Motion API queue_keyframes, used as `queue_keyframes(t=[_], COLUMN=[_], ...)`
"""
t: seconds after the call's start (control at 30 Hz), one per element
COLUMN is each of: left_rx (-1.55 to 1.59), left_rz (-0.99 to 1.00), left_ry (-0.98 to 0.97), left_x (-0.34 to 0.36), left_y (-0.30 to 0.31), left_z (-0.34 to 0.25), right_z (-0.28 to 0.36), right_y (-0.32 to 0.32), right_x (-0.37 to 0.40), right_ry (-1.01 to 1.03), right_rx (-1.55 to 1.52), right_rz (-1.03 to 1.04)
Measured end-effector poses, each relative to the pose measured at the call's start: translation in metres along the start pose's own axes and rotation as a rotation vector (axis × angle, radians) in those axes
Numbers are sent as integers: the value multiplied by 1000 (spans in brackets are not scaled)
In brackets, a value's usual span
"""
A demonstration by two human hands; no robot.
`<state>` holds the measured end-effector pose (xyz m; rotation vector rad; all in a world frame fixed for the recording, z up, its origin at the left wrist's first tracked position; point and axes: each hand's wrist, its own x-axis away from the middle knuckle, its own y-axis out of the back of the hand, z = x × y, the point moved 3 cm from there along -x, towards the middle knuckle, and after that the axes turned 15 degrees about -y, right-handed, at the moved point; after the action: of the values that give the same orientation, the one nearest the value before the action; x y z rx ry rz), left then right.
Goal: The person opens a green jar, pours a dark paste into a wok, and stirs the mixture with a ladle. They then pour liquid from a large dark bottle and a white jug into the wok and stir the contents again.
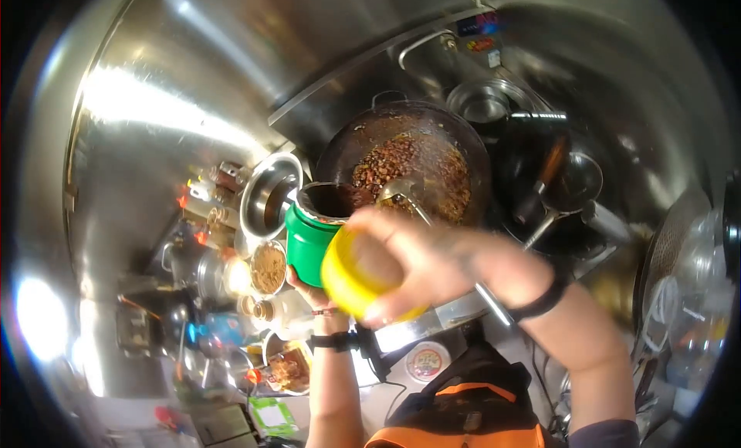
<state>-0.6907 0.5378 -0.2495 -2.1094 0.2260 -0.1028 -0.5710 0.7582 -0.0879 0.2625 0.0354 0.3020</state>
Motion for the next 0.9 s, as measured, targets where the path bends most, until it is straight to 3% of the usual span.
queue_keyframes(t=[0.07, 0.1, 0.17, 0.2, 0.4, 0.53, 0.6, 0.7, 0.8, 0.9], left_rx=[65, 4, 58, 103, 147, 371, 467, 382, 329, 422], left_rz=[181, 122, 154, 191, 107, 132, 48, 74, 77, 211], left_ry=[70, 62, 52, 45, 7, 59, 136, 159, 244, 556], left_x=[4, 2, 5, 7, 21, 31, 40, 53, 71, 95], left_y=[-14, -6, -8, -11, -12, -20, -26, -27, -32, -44], left_z=[3, 4, 10, 13, 21, 34, 37, 33, 24, 18], right_z=[1, -5, -5, -8, -20, -35, -47, -24, 2, 36], right_y=[47, 66, 90, 92, 82, 64, 44, 17, 8, -8], right_x=[0, -9, -34, -55, -118, -115, -111, -105, -82, -41], right_ry=[-178, -254, -309, -337, -582, -397, -222, -36, 137, 276], right_rx=[-151, -280, -1, -57, 50, -333, -175, 308, 487, 717], right_rz=[-118, -105, -276, -90, 43, 50, -18, 15, 254, 381])
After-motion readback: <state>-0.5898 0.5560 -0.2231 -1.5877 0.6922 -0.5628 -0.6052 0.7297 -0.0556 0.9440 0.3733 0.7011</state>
